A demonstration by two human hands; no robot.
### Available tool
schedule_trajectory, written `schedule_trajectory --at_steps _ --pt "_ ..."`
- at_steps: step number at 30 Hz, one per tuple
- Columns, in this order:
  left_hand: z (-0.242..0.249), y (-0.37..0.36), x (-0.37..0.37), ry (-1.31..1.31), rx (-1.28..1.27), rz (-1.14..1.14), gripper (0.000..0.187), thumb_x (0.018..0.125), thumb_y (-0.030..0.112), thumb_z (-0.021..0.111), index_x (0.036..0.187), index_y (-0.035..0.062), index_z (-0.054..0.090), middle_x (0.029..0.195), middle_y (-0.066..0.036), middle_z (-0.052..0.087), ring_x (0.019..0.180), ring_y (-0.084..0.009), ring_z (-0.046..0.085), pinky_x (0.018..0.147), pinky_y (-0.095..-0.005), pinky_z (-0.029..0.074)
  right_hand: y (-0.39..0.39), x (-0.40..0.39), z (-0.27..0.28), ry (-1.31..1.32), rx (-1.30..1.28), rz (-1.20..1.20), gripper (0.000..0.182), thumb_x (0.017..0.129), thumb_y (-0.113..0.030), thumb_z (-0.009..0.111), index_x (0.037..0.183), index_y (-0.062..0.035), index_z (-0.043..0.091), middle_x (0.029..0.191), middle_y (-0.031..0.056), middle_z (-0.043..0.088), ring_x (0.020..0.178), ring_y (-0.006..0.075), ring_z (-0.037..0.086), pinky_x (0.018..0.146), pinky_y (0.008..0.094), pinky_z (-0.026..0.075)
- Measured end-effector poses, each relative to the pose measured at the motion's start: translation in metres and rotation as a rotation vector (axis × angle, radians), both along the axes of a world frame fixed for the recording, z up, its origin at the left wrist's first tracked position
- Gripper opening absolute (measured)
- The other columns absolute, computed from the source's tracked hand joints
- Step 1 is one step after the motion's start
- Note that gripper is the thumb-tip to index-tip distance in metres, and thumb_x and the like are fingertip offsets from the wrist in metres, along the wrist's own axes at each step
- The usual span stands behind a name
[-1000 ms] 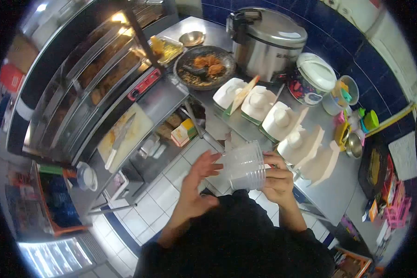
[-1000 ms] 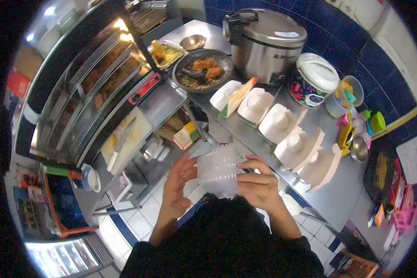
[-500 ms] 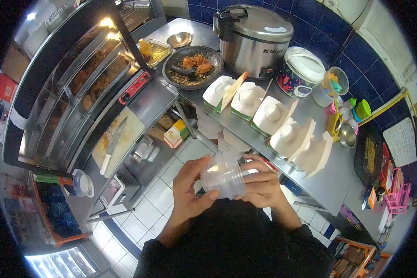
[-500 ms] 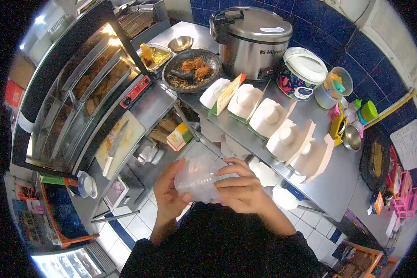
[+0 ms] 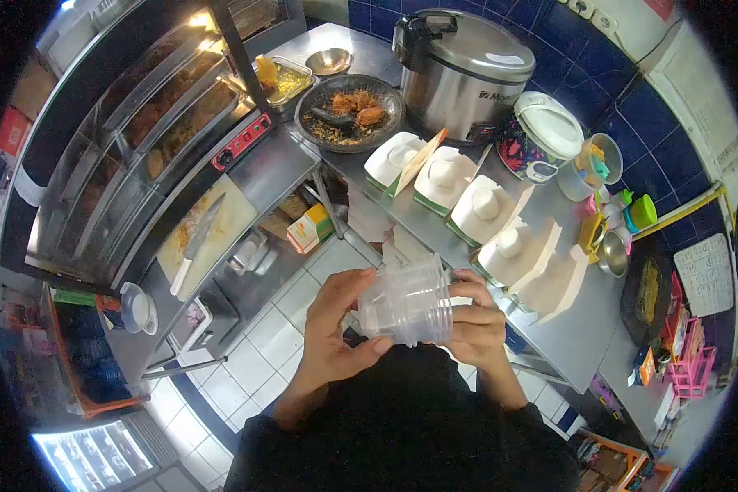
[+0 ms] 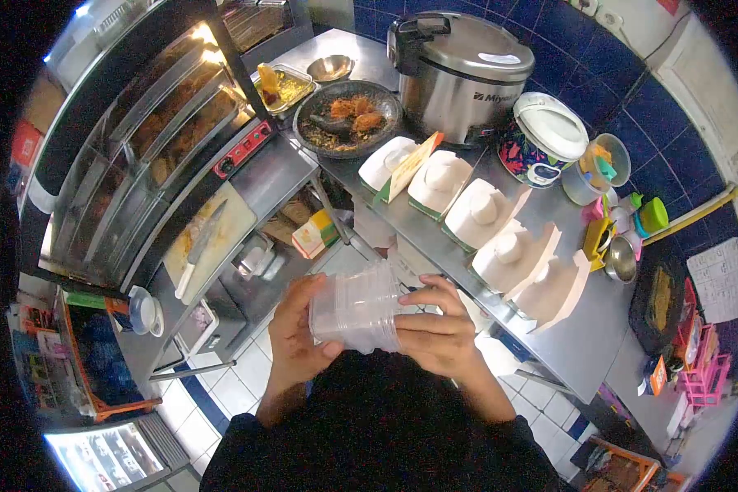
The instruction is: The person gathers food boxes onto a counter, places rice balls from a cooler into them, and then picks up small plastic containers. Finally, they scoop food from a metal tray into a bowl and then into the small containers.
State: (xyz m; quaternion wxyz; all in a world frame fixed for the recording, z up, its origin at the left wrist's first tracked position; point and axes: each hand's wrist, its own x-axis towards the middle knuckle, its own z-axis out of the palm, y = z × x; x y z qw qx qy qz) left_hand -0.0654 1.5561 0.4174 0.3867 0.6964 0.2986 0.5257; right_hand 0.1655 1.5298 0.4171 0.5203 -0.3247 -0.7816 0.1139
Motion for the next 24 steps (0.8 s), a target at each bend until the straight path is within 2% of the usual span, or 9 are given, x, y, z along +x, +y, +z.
schedule_trajectory --at_steps 10,13,15,19,21,22,24 --pt "0.004 0.009 0.005 0.092 0.104 -0.032 0.072 0.068 0.025 0.079 0.130 0.0016 0.051 0.121 -0.018 0.054 0.104 -0.0272 0.056 0.078 -0.0335 0.049 0.005 0.004 0.002 -0.046 -0.026 0.028 0.011 0.065 -0.010 0.075 0.076 -0.0089 0.071 0.094 0.0024 0.070 0.101 0.0289 0.061 0.094 0.0535 0.042" --pt "0.006 0.007 0.009 0.031 -0.033 -0.086 0.072 0.068 0.022 0.079 0.131 0.0023 0.050 0.120 -0.017 0.054 0.104 -0.0262 0.057 0.078 -0.0332 0.049 0.006 0.007 0.001 -0.065 -0.045 0.044 0.012 0.065 -0.011 0.075 0.076 -0.0078 0.070 0.095 0.0034 0.070 0.100 0.0294 0.061 0.090 0.0524 0.044" --pt "0.005 0.003 0.016 -0.150 -0.225 -0.117 0.074 0.068 0.019 0.080 0.133 0.0034 0.047 0.119 -0.016 0.053 0.104 -0.0247 0.057 0.078 -0.0325 0.050 0.007 0.007 0.000 -0.121 -0.046 0.065 0.013 0.066 -0.014 0.077 0.077 -0.0073 0.071 0.093 0.0031 0.070 0.098 0.0290 0.060 0.085 0.0499 0.045" --pt "-0.002 0.008 0.014 -0.010 -0.206 -0.167 0.078 0.068 0.018 0.081 0.135 0.0040 0.045 0.119 -0.014 0.054 0.105 -0.0227 0.057 0.079 -0.0321 0.050 0.006 0.008 0.003 -0.100 -0.112 0.152 0.019 0.066 -0.021 0.080 0.077 -0.0082 0.072 0.097 0.0068 0.068 0.097 0.0301 0.059 0.083 0.0473 0.044" --pt "-0.004 0.008 0.015 0.061 -0.194 -0.207 0.081 0.067 0.019 0.083 0.136 0.0040 0.044 0.119 -0.014 0.054 0.105 -0.0223 0.057 0.080 -0.0326 0.050 0.002 0.008 0.001 -0.032 -0.175 0.162 0.024 0.064 -0.030 0.083 0.075 -0.0103 0.072 0.117 0.0155 0.059 0.100 0.0340 0.055 0.084 0.0461 0.042" --pt "-0.007 0.007 0.017 0.064 -0.198 -0.213 0.081 0.067 0.019 0.083 0.136 0.0040 0.044 0.119 -0.014 0.054 0.105 -0.0223 0.057 0.080 -0.0326 0.050 -0.001 0.006 0.001 -0.028 -0.179 0.156 0.024 0.064 -0.030 0.083 0.075 -0.0103 0.072 0.117 0.0155 0.059 0.100 0.0340 0.055 0.084 0.0461 0.042" --pt "-0.013 0.004 0.021 -0.089 -0.264 -0.231 0.081 0.066 0.019 0.083 0.136 0.0039 0.045 0.120 -0.014 0.055 0.108 -0.0228 0.056 0.082 -0.0338 0.051 -0.008 0.000 0.002 -0.055 -0.051 -0.111 0.028 0.062 -0.035 0.084 0.072 -0.0110 0.073 0.133 0.0256 0.042 0.102 0.0376 0.051 0.084 0.0457 0.041"
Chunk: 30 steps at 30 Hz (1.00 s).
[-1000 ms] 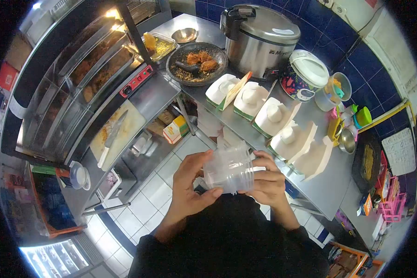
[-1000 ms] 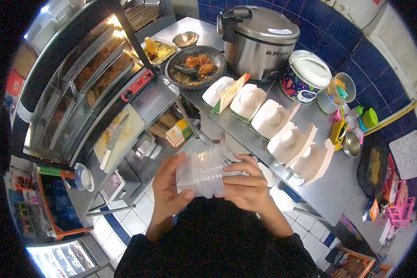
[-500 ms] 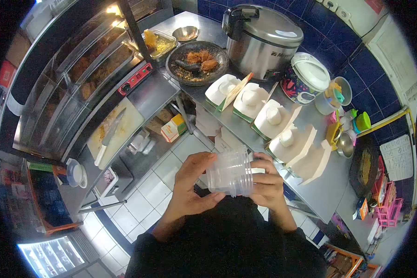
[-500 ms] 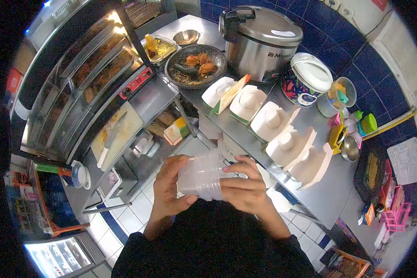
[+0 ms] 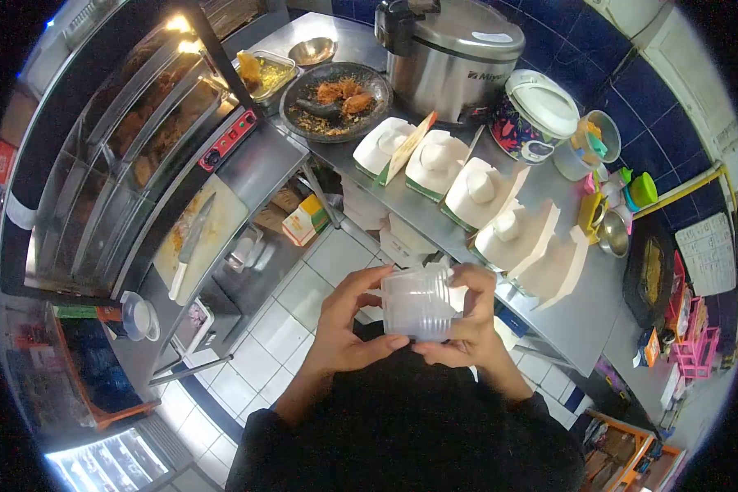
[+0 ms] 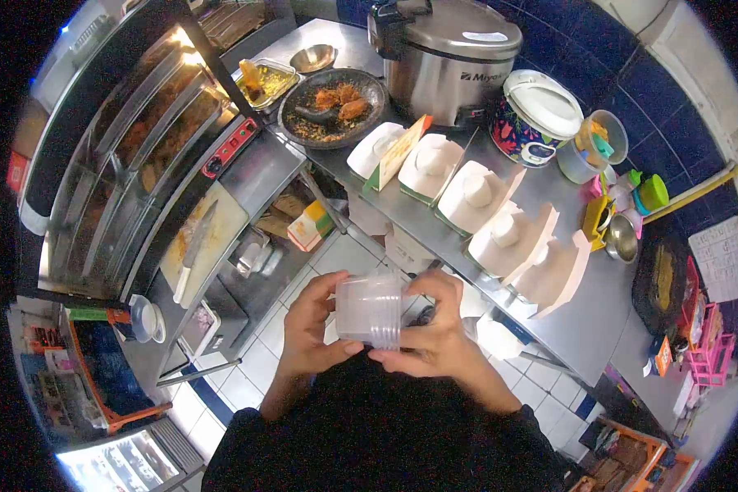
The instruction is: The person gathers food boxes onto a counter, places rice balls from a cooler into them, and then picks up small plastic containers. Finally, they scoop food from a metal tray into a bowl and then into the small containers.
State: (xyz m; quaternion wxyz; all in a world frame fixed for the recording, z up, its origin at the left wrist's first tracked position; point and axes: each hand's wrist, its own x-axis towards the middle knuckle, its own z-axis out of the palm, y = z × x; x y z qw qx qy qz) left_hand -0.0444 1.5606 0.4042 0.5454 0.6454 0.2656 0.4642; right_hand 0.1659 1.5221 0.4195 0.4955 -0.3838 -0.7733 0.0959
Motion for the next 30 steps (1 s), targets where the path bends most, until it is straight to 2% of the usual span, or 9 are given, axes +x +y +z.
schedule_trajectory --at_steps 5,13,20,22,24,25,28,29,30 --pt "-0.002 0.005 -0.007 -0.003 0.036 -0.088 0.082 0.066 0.021 0.085 0.136 0.0035 0.045 0.124 -0.017 0.055 0.111 -0.0253 0.056 0.084 -0.0354 0.051 0.005 0.002 0.007 0.190 -0.288 0.290 0.027 0.059 -0.019 0.087 0.077 -0.0042 0.073 0.137 0.0297 0.035 0.125 0.0469 0.043 0.104 0.0506 0.037" --pt "-0.007 0.005 -0.009 0.006 0.079 -0.107 0.086 0.065 0.023 0.086 0.137 0.0019 0.044 0.126 -0.018 0.055 0.109 -0.0260 0.058 0.085 -0.0361 0.050 0.003 0.003 0.005 0.201 -0.298 0.328 0.028 0.060 -0.015 0.085 0.083 -0.0042 0.074 0.133 0.0282 0.038 0.120 0.0414 0.049 0.098 0.0468 0.043" --pt "-0.022 0.000 -0.009 -0.179 -0.173 -0.016 0.086 0.070 0.033 0.083 0.137 -0.0018 0.042 0.124 -0.017 0.055 0.106 -0.0242 0.059 0.085 -0.0365 0.050 0.001 0.014 -0.005 0.398 -0.245 0.218 0.025 0.057 -0.014 0.084 0.079 -0.0051 0.073 0.127 0.0261 0.041 0.114 0.0383 0.049 0.095 0.0453 0.041" --pt "-0.025 0.006 -0.003 -0.284 -0.287 0.017 0.087 0.072 0.039 0.080 0.136 -0.0032 0.041 0.124 -0.018 0.054 0.104 -0.0243 0.060 0.086 -0.0370 0.050 0.002 0.025 -0.011 0.351 -0.181 0.206 0.035 0.058 -0.014 0.083 0.087 -0.0057 0.066 0.126 0.0249 0.040 0.116 0.0372 0.046 0.095 0.0439 0.039" --pt "-0.025 0.013 0.009 -0.309 -0.351 0.130 0.098 0.072 0.063 0.071 0.136 -0.0043 0.039 0.124 -0.020 0.054 0.093 -0.0276 0.064 0.075 -0.0428 0.053 -0.003 0.027 -0.022 0.592 -0.215 0.095 0.058 0.056 -0.026 0.085 0.102 -0.0099 0.053 0.122 0.0241 0.041 0.113 0.0336 0.044 0.093 0.0444 0.036" --pt "-0.026 0.014 0.014 -0.330 -0.399 0.077 0.097 0.072 0.061 0.072 0.136 -0.0043 0.039 0.124 -0.020 0.054 0.097 -0.0272 0.063 0.079 -0.0423 0.053 -0.003 0.035 -0.026 0.471 -0.193 0.094 0.076 0.056 -0.029 0.082 0.114 -0.0144 0.035 0.120 0.0240 0.037 0.110 0.0311 0.040 0.093 0.0437 0.034" --pt "-0.023 0.007 0.048 -0.275 -0.452 -0.105 0.101 0.068 0.061 0.075 0.137 -0.0036 0.038 0.123 -0.018 0.055 0.101 -0.0264 0.061 0.084 -0.0399 0.052 -0.008 0.040 -0.039 0.508 -0.090 0.097 0.079 0.059 -0.021 0.078 0.118 -0.0138 0.025 0.120 0.0251 0.032 0.113 0.0327 0.036 0.094 0.0459 0.033" --pt "-0.027 0.004 0.056 -0.267 -0.510 -0.202 0.089 0.073 0.038 0.079 0.138 -0.0037 0.035 0.124 -0.017 0.053 0.108 -0.0229 0.057 0.094 -0.0360 0.045 -0.010 0.044 -0.044 0.409 -0.075 0.079 0.086 0.059 -0.024 0.076 0.122 -0.0137 0.018 0.118 0.0272 0.031 0.111 0.0334 0.035 0.093 0.0467 0.032" --pt "-0.026 0.004 0.063 -0.255 -0.518 -0.216 0.089 0.073 0.038 0.079 0.138 -0.0037 0.035 0.124 -0.017 0.053 0.108 -0.0229 0.057 0.094 -0.0360 0.045 -0.012 0.046 -0.047 0.418 -0.076 0.062 0.086 0.059 -0.024 0.076 0.122 -0.0137 0.018 0.118 0.0272 0.031 0.111 0.0334 0.035 0.093 0.0467 0.032"
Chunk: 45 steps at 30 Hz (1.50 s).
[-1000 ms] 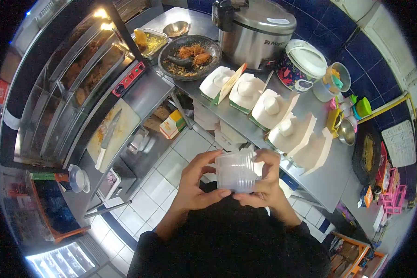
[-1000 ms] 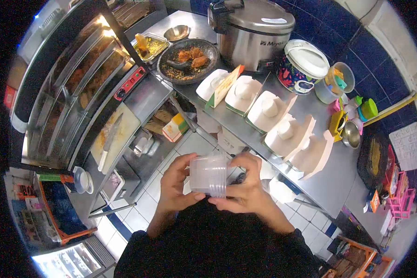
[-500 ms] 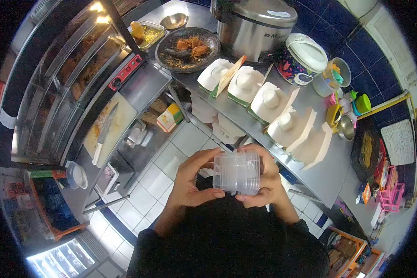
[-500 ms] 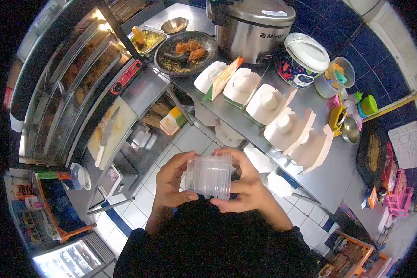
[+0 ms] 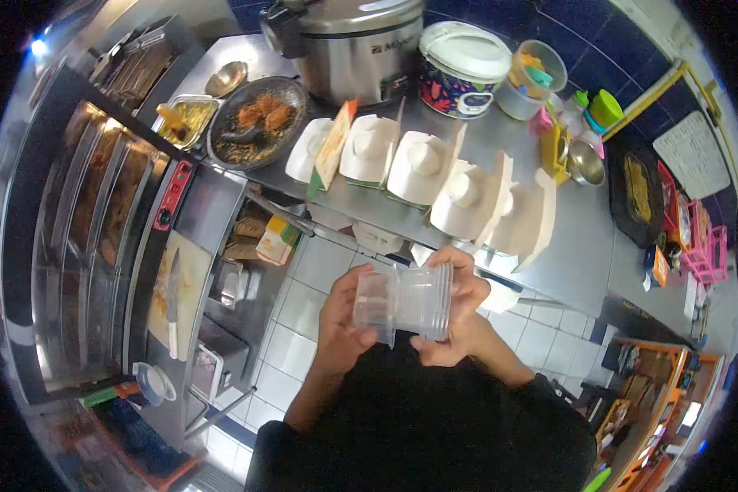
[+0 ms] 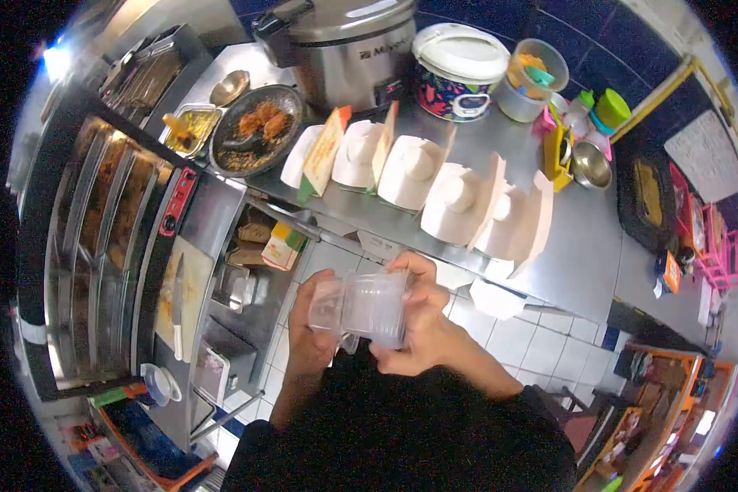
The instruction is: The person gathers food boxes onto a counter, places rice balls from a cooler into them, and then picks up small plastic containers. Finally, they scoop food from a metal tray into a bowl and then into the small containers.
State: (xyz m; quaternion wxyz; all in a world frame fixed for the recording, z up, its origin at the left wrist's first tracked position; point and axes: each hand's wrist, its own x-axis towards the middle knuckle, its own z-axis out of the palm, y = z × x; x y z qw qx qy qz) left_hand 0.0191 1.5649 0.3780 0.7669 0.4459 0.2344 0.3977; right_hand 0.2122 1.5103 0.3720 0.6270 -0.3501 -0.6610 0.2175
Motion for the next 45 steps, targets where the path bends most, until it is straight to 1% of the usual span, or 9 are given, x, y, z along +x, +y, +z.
schedule_trajectory --at_steps 6,10,14,20,22,29,32,38,45 --pt "0.015 0.009 0.059 0.267 -0.094 -0.077 0.085 0.072 0.027 0.081 0.135 -0.0015 0.034 0.127 -0.014 0.050 0.117 -0.0261 0.052 0.101 -0.0405 0.042 -0.018 0.051 0.016 -0.085 -0.283 -0.225 0.099 0.059 -0.027 0.078 0.139 -0.0049 0.024 0.122 0.0177 0.035 0.113 0.0290 0.038 0.096 0.0406 0.034" --pt "-0.010 0.018 0.100 -0.245 -0.298 -0.117 0.080 0.074 0.023 0.080 0.134 0.0008 0.032 0.129 -0.017 0.047 0.121 -0.0308 0.049 0.104 -0.0453 0.039 -0.034 0.094 0.007 0.940 -0.448 0.224 0.086 0.060 -0.037 0.075 0.132 -0.0039 0.039 0.133 0.0183 0.037 0.115 0.0280 0.047 0.096 0.0378 0.041" --pt "-0.009 0.022 0.147 -0.074 0.123 -0.166 0.076 0.076 0.011 0.074 0.136 0.0045 0.027 0.137 -0.021 0.040 0.125 -0.0325 0.045 0.106 -0.0481 0.035 -0.055 0.137 -0.016 0.900 -0.692 0.539 0.095 0.062 -0.040 0.075 0.139 0.0007 0.036 0.137 0.0215 0.041 0.113 0.0259 0.053 0.096 0.0353 0.042" --pt "0.009 0.030 0.208 0.153 0.454 -0.397 0.090 0.074 0.009 0.076 0.143 0.0044 0.017 0.147 -0.022 0.030 0.133 -0.0306 0.035 0.109 -0.0444 0.030 -0.060 0.199 -0.008 0.807 -0.656 0.647 0.097 0.074 -0.038 0.072 0.147 0.0022 0.022 0.147 0.0219 0.032 0.137 0.0288 0.031 0.112 0.0399 0.022" --pt "0.019 0.041 0.220 0.484 0.840 -0.419 0.101 0.074 0.015 0.077 0.147 0.0036 0.009 0.149 -0.022 0.027 0.135 -0.0311 0.034 0.111 -0.0454 0.026 -0.059 0.244 -0.007 0.435 -0.571 0.436 0.090 0.078 -0.034 0.069 0.148 -0.0015 0.022 0.149 0.0178 0.031 0.139 0.0282 0.028 0.113 0.0409 0.021" --pt "-0.008 0.054 0.226 0.362 0.314 -0.100 0.073 0.087 0.002 0.060 0.146 0.0023 0.017 0.129 -0.017 0.050 0.109 -0.0261 0.057 0.096 -0.0374 0.043 -0.007 0.511 -0.014 0.039 -0.897 -0.724 0.077 0.079 -0.039 0.067 0.141 -0.0040 0.038 0.146 0.0129 0.036 0.134 0.0255 0.034 0.103 0.0405 0.038" --pt "-0.024 0.062 0.207 0.459 0.188 -0.002 0.069 0.089 0.002 0.058 0.145 0.0027 0.018 0.125 -0.017 0.052 0.105 -0.0234 0.058 0.092 -0.0334 0.045 0.050 0.622 -0.065 0.131 -0.955 -0.809 0.076 0.076 -0.046 0.065 0.137 -0.0059 0.042 0.124 0.0110 0.058 0.114 0.0302 0.055 0.093 0.0515 0.044" --pt "-0.083 0.060 0.125 0.694 0.040 0.311 0.059 0.092 0.009 0.058 0.143 0.0063 0.028 0.113 -0.016 0.058 0.086 -0.0211 0.064 0.076 -0.0313 0.051 0.110 0.679 -0.074 0.314 -1.332 -0.553 0.061 0.076 -0.050 0.063 0.126 -0.0168 0.052 0.119 0.0074 0.060 0.103 0.0263 0.059 0.085 0.0487 0.045" --pt "-0.095 0.037 0.082 0.754 -0.252 0.538 0.048 0.093 0.011 0.053 0.138 0.0052 0.036 0.097 -0.012 0.063 0.070 -0.0134 0.059 0.068 -0.0295 0.051 0.120 0.674 -0.083 0.196 -1.518 -0.821 0.068 0.071 -0.056 0.064 0.127 -0.0172 0.052 0.125 0.0112 0.057 0.109 0.0294 0.056 0.087 0.0531 0.042"
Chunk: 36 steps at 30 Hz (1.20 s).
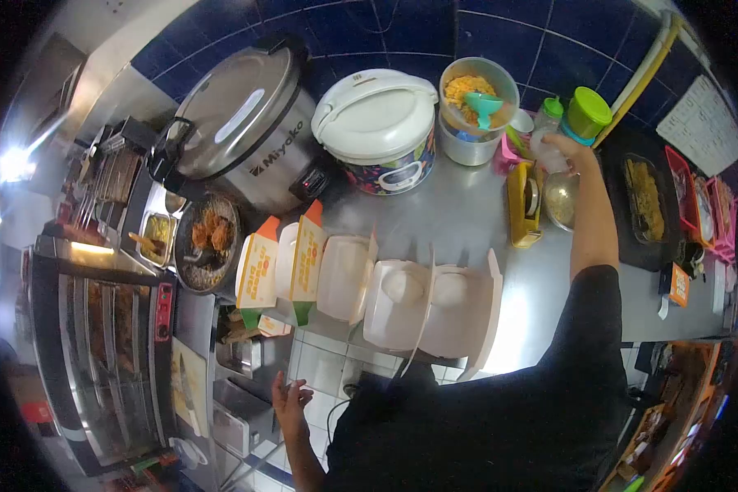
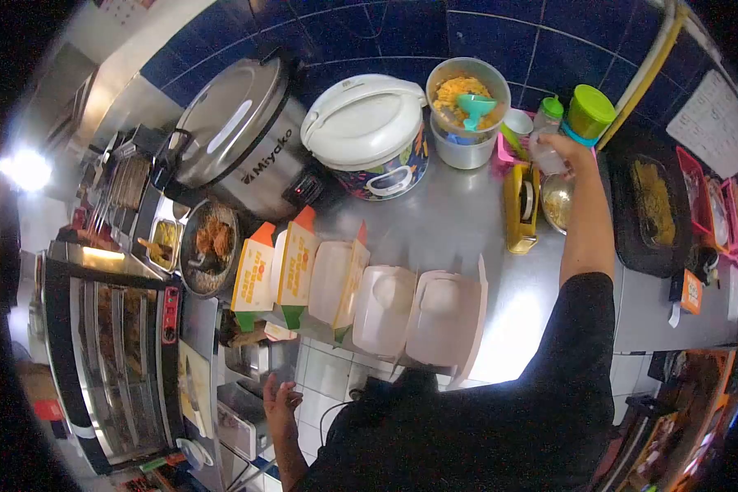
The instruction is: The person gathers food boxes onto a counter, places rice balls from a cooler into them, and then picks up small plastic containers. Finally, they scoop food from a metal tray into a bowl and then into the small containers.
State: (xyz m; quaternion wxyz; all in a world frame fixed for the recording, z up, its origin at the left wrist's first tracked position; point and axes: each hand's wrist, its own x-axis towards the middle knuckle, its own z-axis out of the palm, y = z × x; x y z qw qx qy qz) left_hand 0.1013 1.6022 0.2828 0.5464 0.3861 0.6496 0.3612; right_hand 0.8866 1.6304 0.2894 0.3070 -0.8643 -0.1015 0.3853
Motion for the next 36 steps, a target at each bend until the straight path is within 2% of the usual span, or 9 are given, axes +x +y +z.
schedule_trajectory --at_steps 5,8,12,15,19,23,29,34,36 --pt "0.004 0.000 -0.018 0.026 -0.022 -0.036 0.046 0.091 0.008 0.053 0.135 0.0042 0.041 0.092 -0.012 0.063 0.068 -0.0127 0.057 0.067 -0.0287 0.051 -0.011 0.042 -0.025 0.065 0.243 0.097 0.062 0.079 -0.051 0.062 0.127 -0.0141 0.052 0.123 0.0119 0.057 0.107 0.0285 0.057 0.087 0.0492 0.045" --pt "0.006 0.000 -0.038 0.128 0.026 -0.101 0.039 0.091 0.008 0.054 0.130 0.0039 0.049 0.094 -0.011 0.064 0.073 -0.0134 0.059 0.069 -0.0276 0.050 -0.024 0.012 0.022 -0.456 0.501 0.366 0.041 0.090 -0.031 0.056 0.121 -0.0042 0.057 0.122 0.0099 0.056 0.108 0.0220 0.055 0.090 0.0372 0.045" --pt "0.044 0.004 -0.032 0.220 0.223 -0.423 0.044 0.089 0.022 0.066 0.126 0.0035 0.052 0.101 -0.011 0.064 0.091 -0.0171 0.063 0.079 -0.0314 0.052 -0.037 -0.255 0.139 -0.273 0.921 0.378 0.066 0.085 -0.037 0.060 0.140 -0.0062 0.040 0.132 0.0115 0.047 0.121 0.0266 0.046 0.101 0.0392 0.038" --pt "0.091 0.004 -0.036 0.423 0.525 -0.781 0.075 0.078 0.040 0.074 0.137 0.0077 0.041 0.129 -0.019 0.051 0.119 -0.0325 0.051 0.101 -0.0439 0.040 -0.040 -0.428 0.129 0.025 0.911 0.731 0.079 0.078 -0.039 0.065 0.142 -0.0065 0.034 0.126 0.0125 0.048 0.118 0.0267 0.047 0.097 0.0377 0.040" --pt "0.102 -0.012 -0.098 0.416 0.909 -0.817 0.098 0.071 0.050 0.075 0.142 0.0013 0.029 0.145 -0.023 0.035 0.129 -0.0380 0.040 0.108 -0.0461 0.031 -0.037 -0.654 0.097 0.413 0.747 1.132 0.091 0.071 -0.033 0.069 0.146 -0.0087 0.024 0.121 0.0136 0.048 0.109 0.0256 0.051 0.092 0.0345 0.043" --pt "0.072 -0.031 -0.215 0.358 0.721 -0.647 0.093 0.070 0.051 0.076 0.140 0.0033 0.036 0.140 -0.022 0.041 0.129 -0.0376 0.041 0.108 -0.0471 0.032 -0.048 -0.824 0.055 1.177 0.460 0.698 0.084 0.077 -0.030 0.070 0.146 -0.0147 0.024 0.121 0.0124 0.048 0.104 0.0265 0.053 0.092 0.0365 0.045" --pt "0.063 -0.067 -0.369 0.379 0.740 -0.282 0.092 0.063 0.042 0.084 0.137 0.0068 0.042 0.136 -0.019 0.045 0.125 -0.0374 0.044 0.105 -0.0439 0.036 -0.016 -0.966 0.054 1.231 0.285 1.238 0.081 0.080 -0.033 0.066 0.144 -0.0094 0.024 0.125 0.0113 0.047 0.108 0.0240 0.054 0.080 0.0369 0.052" --pt "0.053 -0.089 -0.447 0.408 0.576 -0.087 0.088 0.063 0.038 0.085 0.135 0.0083 0.045 0.133 -0.016 0.046 0.121 -0.0332 0.047 0.100 -0.0415 0.041 0.022 -1.069 0.027 1.115 0.338 1.556 0.067 0.083 -0.019 0.070 0.137 -0.0060 0.033 0.127 0.0105 0.046 0.119 0.0226 0.045 0.097 0.0376 0.041" --pt "0.010 -0.092 -0.478 0.112 0.621 0.387 0.063 0.076 0.036 0.077 0.125 0.0066 0.052 0.123 -0.013 0.053 0.107 -0.0261 0.055 0.090 -0.0367 0.046 0.038 -1.106 0.026 1.041 0.297 1.564 0.066 0.082 -0.018 0.070 0.136 -0.0062 0.034 0.127 0.0105 0.047 0.118 0.0223 0.045 0.098 0.0373 0.040"
